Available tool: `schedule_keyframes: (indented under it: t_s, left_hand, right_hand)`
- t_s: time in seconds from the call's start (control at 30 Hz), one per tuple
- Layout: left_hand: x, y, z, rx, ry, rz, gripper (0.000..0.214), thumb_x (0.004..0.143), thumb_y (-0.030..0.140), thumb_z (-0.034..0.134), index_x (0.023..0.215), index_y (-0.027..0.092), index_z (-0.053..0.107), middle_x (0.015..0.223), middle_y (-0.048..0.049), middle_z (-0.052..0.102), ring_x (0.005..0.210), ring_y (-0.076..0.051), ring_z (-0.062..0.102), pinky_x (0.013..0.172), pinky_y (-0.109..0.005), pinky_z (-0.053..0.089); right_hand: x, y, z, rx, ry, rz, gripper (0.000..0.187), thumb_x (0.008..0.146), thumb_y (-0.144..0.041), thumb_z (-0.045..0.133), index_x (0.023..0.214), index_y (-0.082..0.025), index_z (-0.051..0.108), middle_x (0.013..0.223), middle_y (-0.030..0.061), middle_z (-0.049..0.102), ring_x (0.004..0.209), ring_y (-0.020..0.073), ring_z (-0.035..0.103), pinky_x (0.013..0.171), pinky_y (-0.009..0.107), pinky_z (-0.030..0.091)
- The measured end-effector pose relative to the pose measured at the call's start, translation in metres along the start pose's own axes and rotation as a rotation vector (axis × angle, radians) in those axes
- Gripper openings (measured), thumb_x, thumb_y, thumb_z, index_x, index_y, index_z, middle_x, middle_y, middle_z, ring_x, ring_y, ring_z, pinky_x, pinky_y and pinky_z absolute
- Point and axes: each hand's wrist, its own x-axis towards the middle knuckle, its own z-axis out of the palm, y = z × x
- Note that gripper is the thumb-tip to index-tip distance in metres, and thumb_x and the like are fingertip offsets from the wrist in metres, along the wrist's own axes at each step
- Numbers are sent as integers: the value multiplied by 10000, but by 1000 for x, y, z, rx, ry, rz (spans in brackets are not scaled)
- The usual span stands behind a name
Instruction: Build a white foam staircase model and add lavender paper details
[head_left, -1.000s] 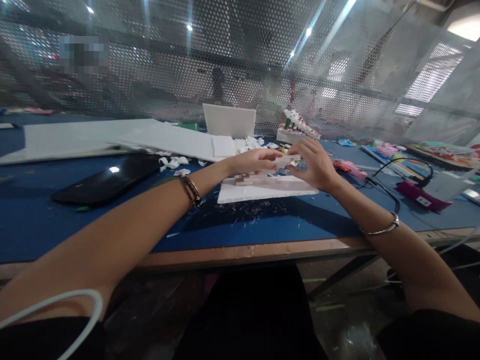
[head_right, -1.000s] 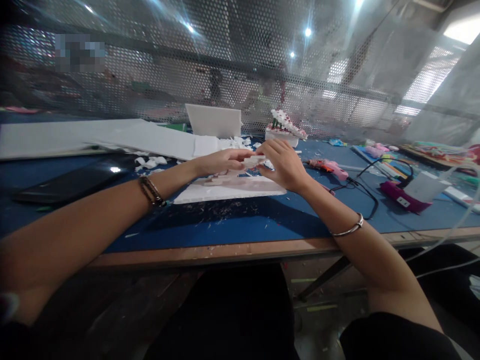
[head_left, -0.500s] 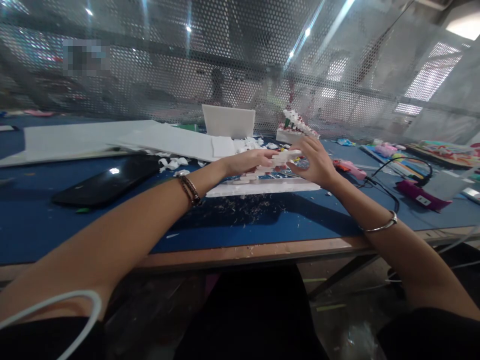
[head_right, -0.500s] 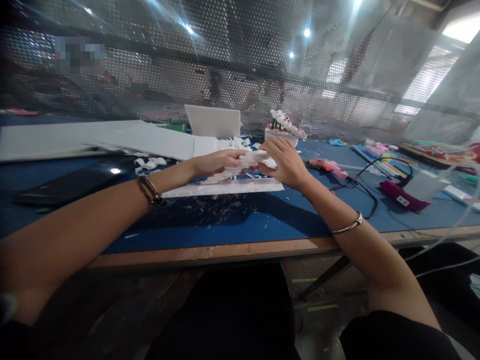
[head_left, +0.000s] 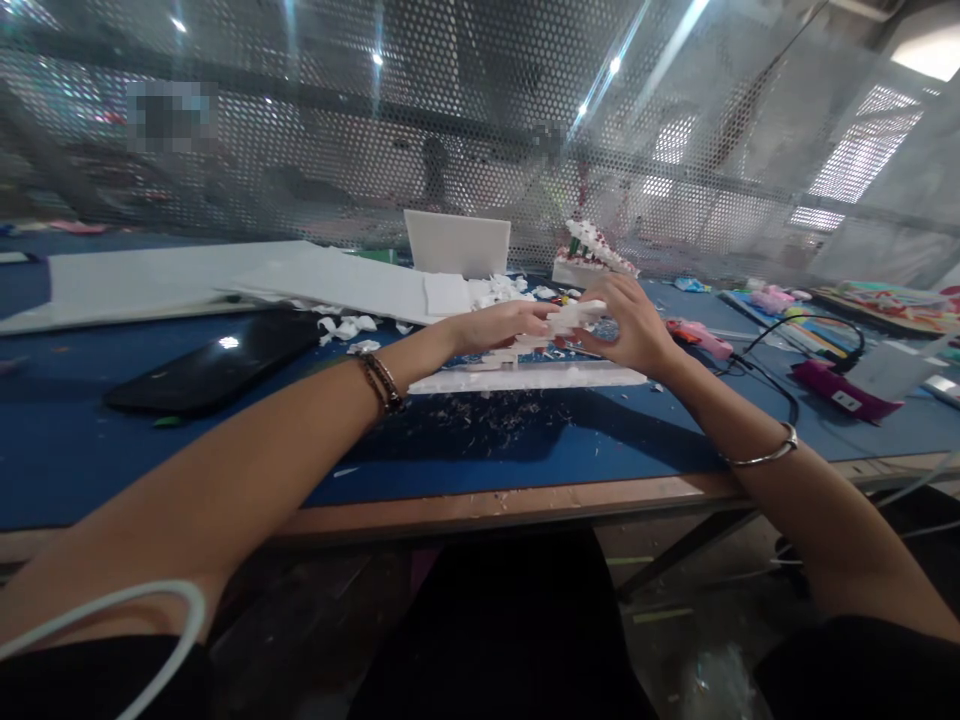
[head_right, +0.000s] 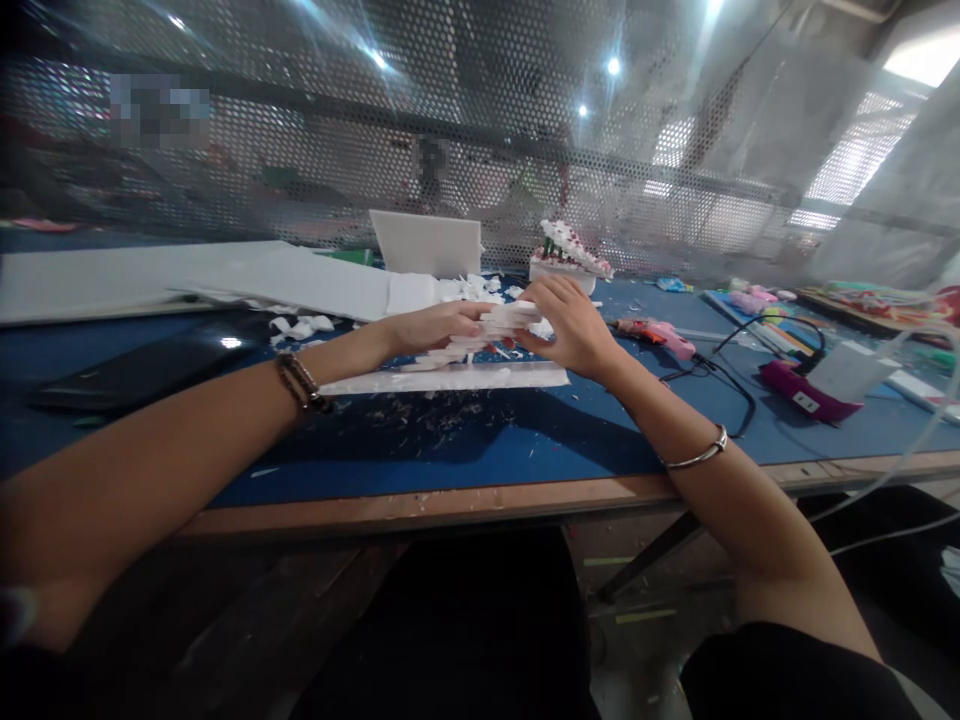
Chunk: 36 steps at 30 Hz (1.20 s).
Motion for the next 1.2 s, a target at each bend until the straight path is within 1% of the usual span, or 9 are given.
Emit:
schedule_keyframes:
  t_s: [0.2, 0.5, 0.6, 0.67, 0.77, 0.9, 0.97, 1.07, 1.2]
  left_hand:
    - [1, -4, -1, 15, 7, 39, 617, 723, 424, 397, 1273, 148, 450, 1034, -102, 622, 975, -257, 551, 756, -297, 413]
    - [2, -10, -3, -63, -19, 39, 586, 721, 386, 413, 1266, 173, 455, 1147, -89, 594, 971, -229, 567, 700, -254, 411]
    - [2, -8, -3, -82, -23, 4, 601, 712, 409, 436, 1266, 175, 462, 1139, -91, 596, 964, -240, 569, 682, -256, 407]
    - [2, -8, -3, -89, -34, 17, 597, 722, 431, 439, 1262, 177, 467, 1139, -92, 594, 982, -243, 561, 709, -260, 412]
    - [3, -8, -2, -103, -49, 54, 608, 740, 449, 447, 1284, 178, 443, 1161, -96, 579, 1011, -241, 542, 755, -266, 417]
    - [3, -11, 0, -93, -34, -13, 675, 748, 471, 458, 1344, 167, 367, 1172, -99, 570, 990, -236, 541, 736, -258, 429]
    - [3, -12, 0, -116, -24, -13, 676, 757, 464, 468, 1350, 160, 356, 1187, -98, 564, 1015, -230, 532, 773, -251, 425]
    - [5, -15, 2, -170, -39, 47, 635, 763, 442, 494, 1323, 159, 391, 1231, -98, 536, 1081, -229, 501, 849, -255, 405]
    - [7, -15, 5, -189, -56, 73, 603, 754, 428, 510, 1291, 168, 421, 1235, -96, 529, 1127, -240, 472, 897, -285, 382]
  right_hand:
    - [0, 0, 1, -22, -49, 35, 241, 796, -338, 513, 1011, -228, 510, 949, 87, 581, 953, 259, 524, 857, 450, 410]
    - [1, -5, 0, -81, -25, 10, 184, 828, -325, 463, 977, -223, 500, 921, 87, 574, 922, 260, 518, 931, 493, 370]
    - [0, -4, 0, -81, -27, 16, 184, 819, -318, 476, 982, -235, 501, 929, 82, 580, 931, 261, 530, 958, 514, 349]
    - [-1, -3, 0, -70, -43, 26, 191, 825, -329, 474, 995, -247, 505, 936, 76, 587, 942, 257, 538, 982, 521, 325]
    - [-3, 1, -2, -39, -16, 19, 253, 815, -386, 502, 1021, -238, 502, 944, 71, 593, 938, 238, 546, 984, 494, 334]
    - [-4, 5, -5, -39, 60, 4, 400, 765, -466, 558, 1069, -213, 498, 973, 79, 598, 967, 236, 540, 960, 474, 354]
    - [-3, 4, -5, -52, 43, -11, 342, 783, -459, 548, 1036, -230, 518, 974, 67, 607, 974, 228, 543, 973, 476, 336]
    - [-2, 1, -4, -50, 23, -48, 226, 819, -411, 530, 969, -243, 543, 943, 42, 616, 936, 199, 561, 998, 469, 309]
    - [-1, -2, -2, -29, 58, -79, 148, 826, -353, 534, 908, -230, 544, 892, 27, 616, 884, 178, 572, 1007, 461, 301]
